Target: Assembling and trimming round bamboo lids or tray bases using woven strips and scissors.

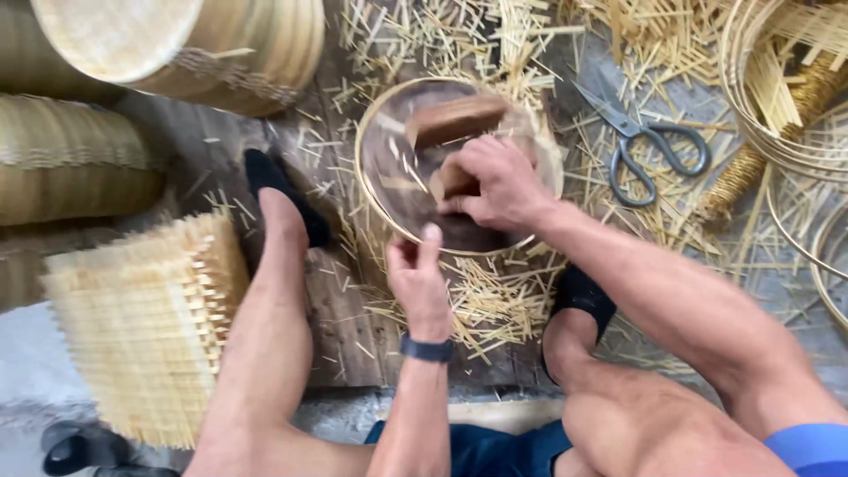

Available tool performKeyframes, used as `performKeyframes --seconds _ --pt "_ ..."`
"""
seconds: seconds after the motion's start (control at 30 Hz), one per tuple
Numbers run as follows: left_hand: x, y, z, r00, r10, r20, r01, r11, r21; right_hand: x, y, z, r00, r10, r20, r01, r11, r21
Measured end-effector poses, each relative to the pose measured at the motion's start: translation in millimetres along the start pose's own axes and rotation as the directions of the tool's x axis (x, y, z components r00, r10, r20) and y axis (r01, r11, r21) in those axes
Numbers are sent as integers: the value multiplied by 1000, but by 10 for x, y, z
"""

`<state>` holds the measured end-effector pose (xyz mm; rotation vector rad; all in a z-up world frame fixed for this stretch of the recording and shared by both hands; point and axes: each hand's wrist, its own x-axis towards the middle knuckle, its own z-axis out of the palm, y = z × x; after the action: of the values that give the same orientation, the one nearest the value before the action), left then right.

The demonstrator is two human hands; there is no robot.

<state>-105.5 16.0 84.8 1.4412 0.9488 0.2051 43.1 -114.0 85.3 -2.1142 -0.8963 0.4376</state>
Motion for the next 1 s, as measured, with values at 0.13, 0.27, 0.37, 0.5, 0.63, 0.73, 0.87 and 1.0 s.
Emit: performKeyframes --seconds 0.13,0.27,0.37,0.5,0.63,0.73,0.87,1.0 --pt "-6 710 85 911 377 169 -388 921 35 -110 -290 100 905 271 -327 -77 861 502" --pt "191 897 171 741 561 368 -654 728 208 -233 -214 118 830 508 -232 -151 604 783" --pt "353 963 228 539 683 493 -840 397 369 -279 -130 132 828 508 -236 -113 563 818" --pt "619 997 222 463 656 596 -868 200 454 -255 -150 16 841 505 -196 -168 587 792" --pt "621 1274 303 371 686 627 -914 150 377 -279 -94 -42 834 503 -226 -142 592 794" --pt "738 1232 379 383 659 647 -921 217 324 -624 495 154 784 617 -69 -342 522 781" --pt "1123 1266 275 539 663 520 -837 351 419 -1368 916 393 864 501 -53 32 51 998" --pt "1668 1505 -260 815 559 154 -524 596 609 -1646 785 403 879 474 -49 131 -141 981"
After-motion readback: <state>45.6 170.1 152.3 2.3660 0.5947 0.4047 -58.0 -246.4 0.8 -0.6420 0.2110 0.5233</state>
